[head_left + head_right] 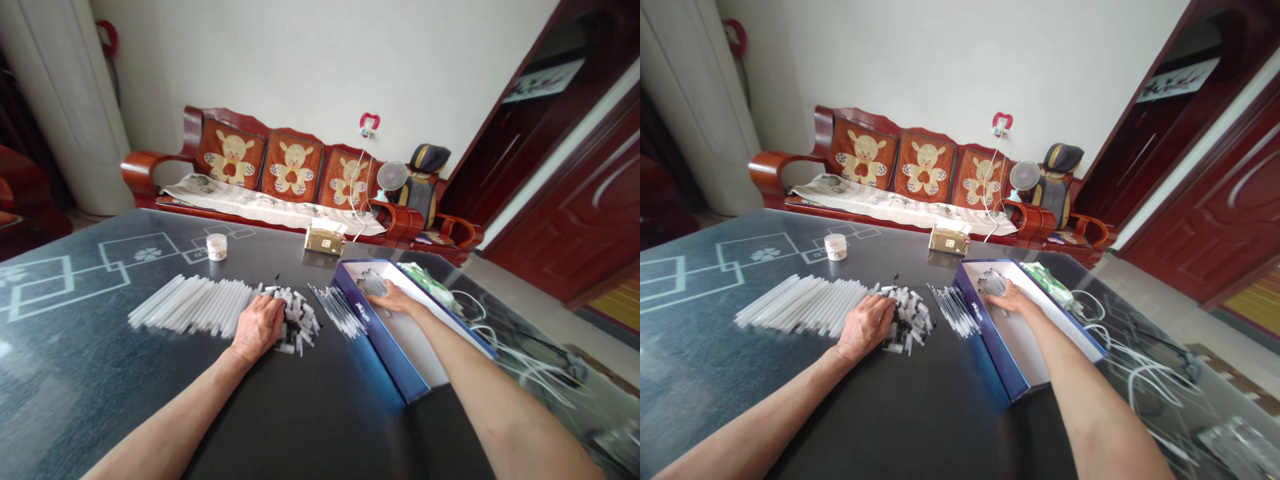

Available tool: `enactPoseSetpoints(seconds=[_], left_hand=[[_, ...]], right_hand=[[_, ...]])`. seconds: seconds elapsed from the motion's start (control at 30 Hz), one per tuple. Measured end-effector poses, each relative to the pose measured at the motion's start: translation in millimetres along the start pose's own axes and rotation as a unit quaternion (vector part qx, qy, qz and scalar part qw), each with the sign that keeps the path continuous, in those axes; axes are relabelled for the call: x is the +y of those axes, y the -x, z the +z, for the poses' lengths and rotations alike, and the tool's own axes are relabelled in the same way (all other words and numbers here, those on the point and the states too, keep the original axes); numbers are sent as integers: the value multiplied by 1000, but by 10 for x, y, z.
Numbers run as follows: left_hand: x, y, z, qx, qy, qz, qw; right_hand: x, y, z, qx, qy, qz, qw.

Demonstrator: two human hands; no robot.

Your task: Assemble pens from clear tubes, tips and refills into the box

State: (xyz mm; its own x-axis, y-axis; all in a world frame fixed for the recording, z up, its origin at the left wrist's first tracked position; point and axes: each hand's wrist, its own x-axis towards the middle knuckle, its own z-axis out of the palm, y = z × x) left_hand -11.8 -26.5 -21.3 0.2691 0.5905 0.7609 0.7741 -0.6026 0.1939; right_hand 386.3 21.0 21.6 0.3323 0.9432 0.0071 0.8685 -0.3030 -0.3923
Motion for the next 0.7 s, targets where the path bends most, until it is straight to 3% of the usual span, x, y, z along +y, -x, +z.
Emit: enactPoseSetpoints(seconds=[0.1, 0.37, 0.7], left_hand=[[3, -2, -1, 1, 1, -1, 1000], [3, 1, 9, -5, 4, -6, 1000], [3, 0, -2, -8, 11, -8, 1000]], right_hand=[[-50, 73, -54, -62, 46, -14, 997], [-124, 183, -81, -82, 58, -40, 994], [-262, 282, -112, 1, 48, -8, 999]])
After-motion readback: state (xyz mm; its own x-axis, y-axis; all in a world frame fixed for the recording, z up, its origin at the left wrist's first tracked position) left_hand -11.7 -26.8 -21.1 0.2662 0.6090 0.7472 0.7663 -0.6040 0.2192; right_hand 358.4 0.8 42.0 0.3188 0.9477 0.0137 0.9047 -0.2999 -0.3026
